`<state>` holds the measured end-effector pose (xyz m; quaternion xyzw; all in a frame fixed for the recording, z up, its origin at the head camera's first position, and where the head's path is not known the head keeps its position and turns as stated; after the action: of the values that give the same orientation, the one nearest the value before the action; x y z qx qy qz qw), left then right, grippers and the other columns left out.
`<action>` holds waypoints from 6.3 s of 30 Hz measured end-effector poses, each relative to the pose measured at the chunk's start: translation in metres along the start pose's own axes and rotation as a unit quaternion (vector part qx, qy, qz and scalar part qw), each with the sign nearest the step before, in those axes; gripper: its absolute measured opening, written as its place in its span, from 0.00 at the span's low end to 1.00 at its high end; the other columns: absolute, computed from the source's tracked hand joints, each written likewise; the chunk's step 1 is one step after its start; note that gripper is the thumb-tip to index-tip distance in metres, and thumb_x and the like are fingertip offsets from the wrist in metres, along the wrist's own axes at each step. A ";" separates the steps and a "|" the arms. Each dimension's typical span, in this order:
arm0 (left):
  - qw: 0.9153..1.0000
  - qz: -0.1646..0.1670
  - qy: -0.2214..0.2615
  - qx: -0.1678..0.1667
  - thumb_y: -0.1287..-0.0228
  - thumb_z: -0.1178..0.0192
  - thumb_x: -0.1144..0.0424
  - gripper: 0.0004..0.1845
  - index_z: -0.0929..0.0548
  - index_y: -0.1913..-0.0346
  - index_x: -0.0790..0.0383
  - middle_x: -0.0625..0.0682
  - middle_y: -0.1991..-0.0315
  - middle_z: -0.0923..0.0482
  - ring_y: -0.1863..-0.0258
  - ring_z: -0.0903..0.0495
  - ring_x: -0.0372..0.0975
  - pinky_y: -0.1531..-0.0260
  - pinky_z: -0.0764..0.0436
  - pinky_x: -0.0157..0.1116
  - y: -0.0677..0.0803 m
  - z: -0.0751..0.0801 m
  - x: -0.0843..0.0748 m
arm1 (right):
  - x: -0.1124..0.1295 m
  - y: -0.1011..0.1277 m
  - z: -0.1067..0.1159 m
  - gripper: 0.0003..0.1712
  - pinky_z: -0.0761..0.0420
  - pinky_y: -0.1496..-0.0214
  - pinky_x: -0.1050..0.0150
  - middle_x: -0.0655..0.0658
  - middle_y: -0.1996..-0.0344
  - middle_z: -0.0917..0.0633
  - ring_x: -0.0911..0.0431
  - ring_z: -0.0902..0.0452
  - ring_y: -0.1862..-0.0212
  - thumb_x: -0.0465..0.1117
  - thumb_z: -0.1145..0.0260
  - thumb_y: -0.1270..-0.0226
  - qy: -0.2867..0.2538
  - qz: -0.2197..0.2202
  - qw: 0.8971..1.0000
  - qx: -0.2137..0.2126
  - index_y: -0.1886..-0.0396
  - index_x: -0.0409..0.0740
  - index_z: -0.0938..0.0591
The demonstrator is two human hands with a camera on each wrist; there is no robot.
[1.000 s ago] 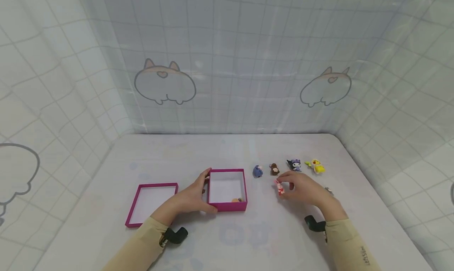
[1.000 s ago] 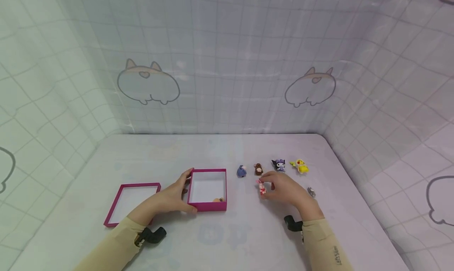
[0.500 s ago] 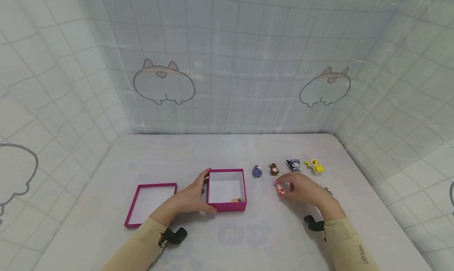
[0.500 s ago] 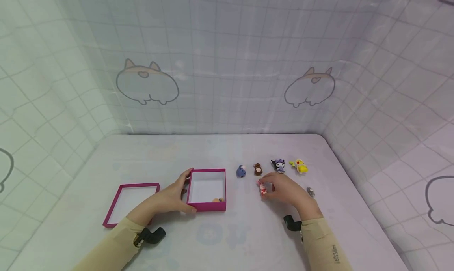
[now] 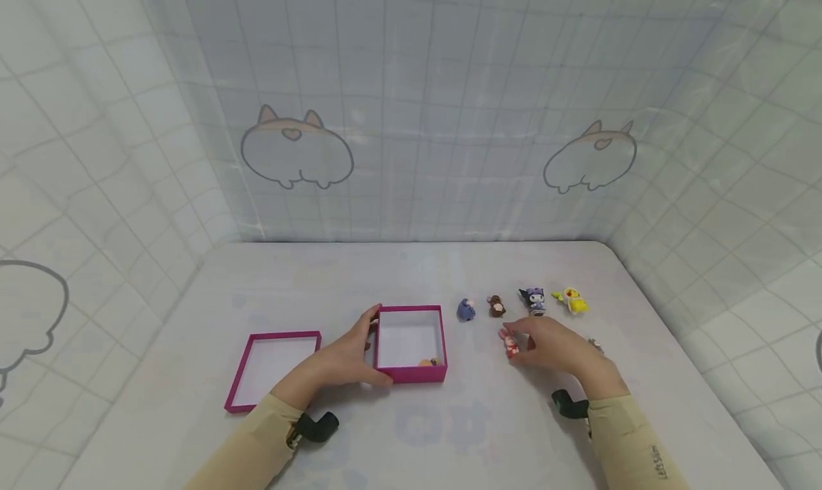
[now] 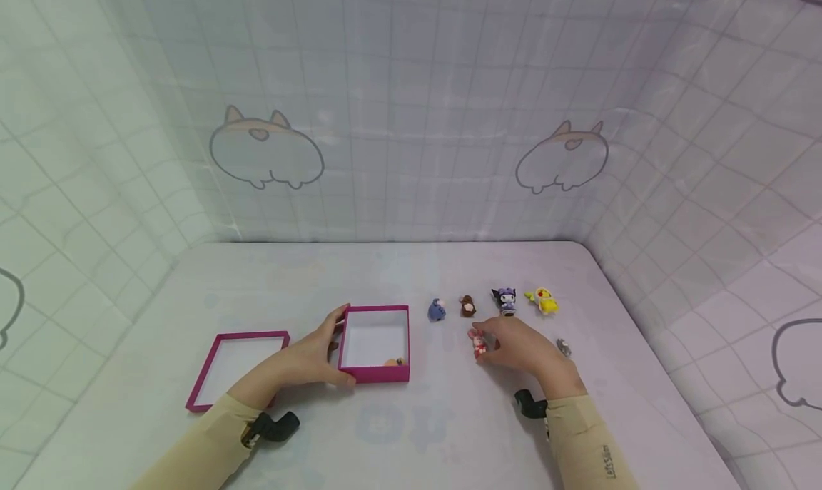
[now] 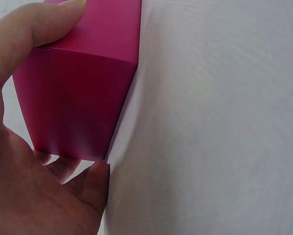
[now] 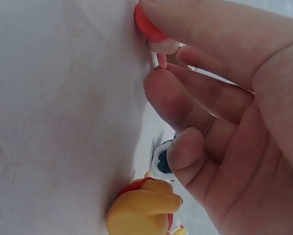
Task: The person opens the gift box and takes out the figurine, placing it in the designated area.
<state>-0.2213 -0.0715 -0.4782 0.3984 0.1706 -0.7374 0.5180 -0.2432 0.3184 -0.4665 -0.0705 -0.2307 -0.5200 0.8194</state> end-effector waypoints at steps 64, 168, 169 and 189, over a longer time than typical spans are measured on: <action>0.999 -0.021 0.030 0.014 0.64 0.18 0.45 0.74 0.63 0.21 0.51 0.53 0.22 0.55 0.26 0.45 0.46 0.33 0.35 0.47 0.001 0.002 0.002 | 0.152 -0.069 -0.007 0.19 0.22 0.65 0.70 0.54 0.57 0.14 0.65 0.26 0.69 0.46 0.27 0.37 0.038 0.245 0.965 0.088 0.48 0.47 0.14; 1.000 0.000 0.021 0.013 0.66 0.18 0.43 0.74 0.61 0.21 0.49 0.52 0.23 0.54 0.28 0.40 0.47 0.34 0.33 0.48 -0.002 0.001 0.001 | 0.127 -0.069 0.001 0.18 0.17 0.57 0.67 0.59 0.60 0.19 0.67 0.21 0.61 0.38 0.26 0.41 -0.064 0.256 0.964 -0.042 0.50 0.45 0.16; 1.000 0.001 0.023 0.014 0.66 0.18 0.43 0.74 0.61 0.21 0.49 0.51 0.23 0.54 0.29 0.39 0.47 0.34 0.33 0.48 -0.002 0.001 0.001 | 0.123 -0.067 0.002 0.19 0.17 0.57 0.66 0.59 0.61 0.19 0.68 0.20 0.61 0.38 0.26 0.41 -0.072 0.251 0.964 -0.047 0.49 0.45 0.17; 1.000 -0.004 0.021 0.009 0.67 0.18 0.43 0.74 0.61 0.21 0.47 0.48 0.23 0.54 0.27 0.43 0.43 0.33 0.34 0.45 -0.002 0.001 0.001 | 0.069 -0.039 0.005 0.21 0.17 0.55 0.66 0.60 0.58 0.19 0.66 0.19 0.61 0.40 0.24 0.42 -0.106 0.146 0.981 -0.066 0.48 0.50 0.17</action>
<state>-0.2238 -0.0723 -0.4788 0.4179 0.1766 -0.7321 0.5081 -0.2546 0.2459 -0.4361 -0.2116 -0.2684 -0.3988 0.8510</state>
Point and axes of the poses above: each hand's wrist, its own y-axis away from the middle knuckle, its own z-axis out of the back of the hand, x = y × z, the point moved 2 cm from there along -y, towards the middle knuckle
